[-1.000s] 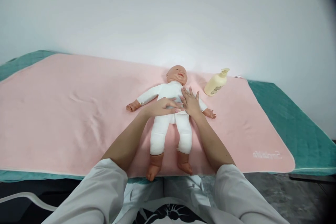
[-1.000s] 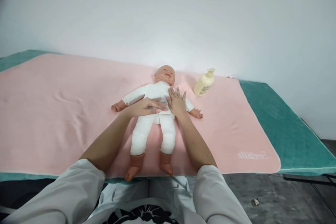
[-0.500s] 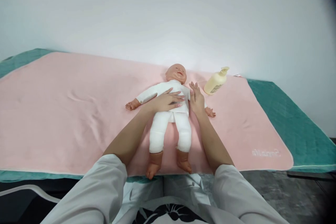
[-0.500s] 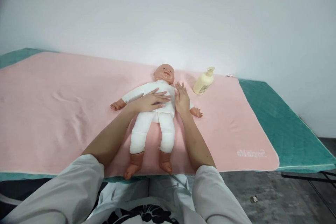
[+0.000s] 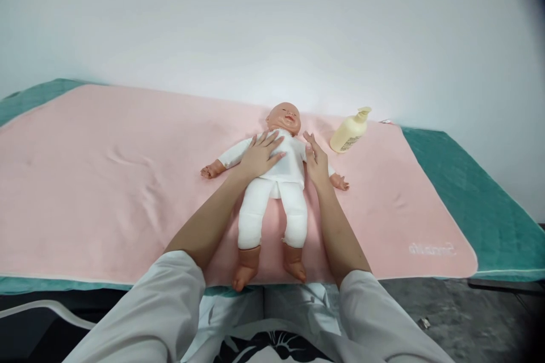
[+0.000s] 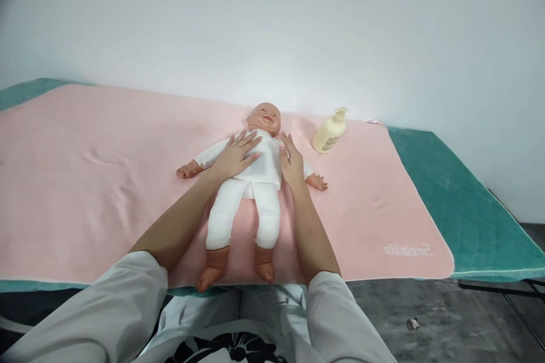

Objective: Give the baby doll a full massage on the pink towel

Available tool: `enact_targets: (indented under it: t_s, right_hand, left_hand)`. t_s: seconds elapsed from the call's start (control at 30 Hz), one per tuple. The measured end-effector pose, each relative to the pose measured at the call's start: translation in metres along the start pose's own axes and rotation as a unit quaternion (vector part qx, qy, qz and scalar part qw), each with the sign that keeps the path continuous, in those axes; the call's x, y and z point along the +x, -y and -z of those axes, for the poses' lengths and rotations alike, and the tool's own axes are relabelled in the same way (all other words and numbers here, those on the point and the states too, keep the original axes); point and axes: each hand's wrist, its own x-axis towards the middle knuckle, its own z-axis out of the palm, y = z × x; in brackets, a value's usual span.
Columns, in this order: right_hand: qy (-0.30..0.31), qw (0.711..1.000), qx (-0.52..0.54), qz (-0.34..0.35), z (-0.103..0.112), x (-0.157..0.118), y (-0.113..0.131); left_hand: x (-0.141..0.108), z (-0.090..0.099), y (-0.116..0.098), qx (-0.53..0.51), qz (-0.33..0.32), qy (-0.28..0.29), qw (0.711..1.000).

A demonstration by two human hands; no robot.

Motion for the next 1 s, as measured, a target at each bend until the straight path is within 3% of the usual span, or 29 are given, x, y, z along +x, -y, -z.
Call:
enact_targets:
  t_s: [0.13, 0.23, 0.4, 0.53, 0.8, 1.0]
  right_hand:
    - [0.038, 0.998, 0.052, 0.020, 0.004, -0.003, 0.000]
    - [0.103, 0.990, 0.084, 0.042, 0.004, -0.007, 0.005]
    - [0.223, 0.965, 0.109, 0.079, 0.000, -0.014, 0.019]
    - [0.280, 0.944, 0.103, 0.138, -0.005, -0.013, 0.013]
    - [0.314, 0.937, -0.008, 0.150, -0.007, -0.007, 0.000]
    - [0.295, 0.941, -0.097, 0.134, -0.013, 0.003, -0.005]
  left_hand:
    - [-0.002, -0.001, 0.002, 0.019, 0.063, -0.051, 0.997]
    - [-0.003, -0.001, 0.005, 0.039, 0.089, -0.093, 0.991]
    - [-0.005, 0.001, 0.014, 0.048, 0.112, -0.132, 0.984]
    - [-0.006, 0.004, 0.021, 0.049, 0.118, -0.148, 0.981]
    - [-0.013, 0.010, 0.018, 0.042, 0.126, -0.182, 0.974]
    - [-0.015, 0.013, 0.014, 0.005, 0.092, -0.202, 0.975]
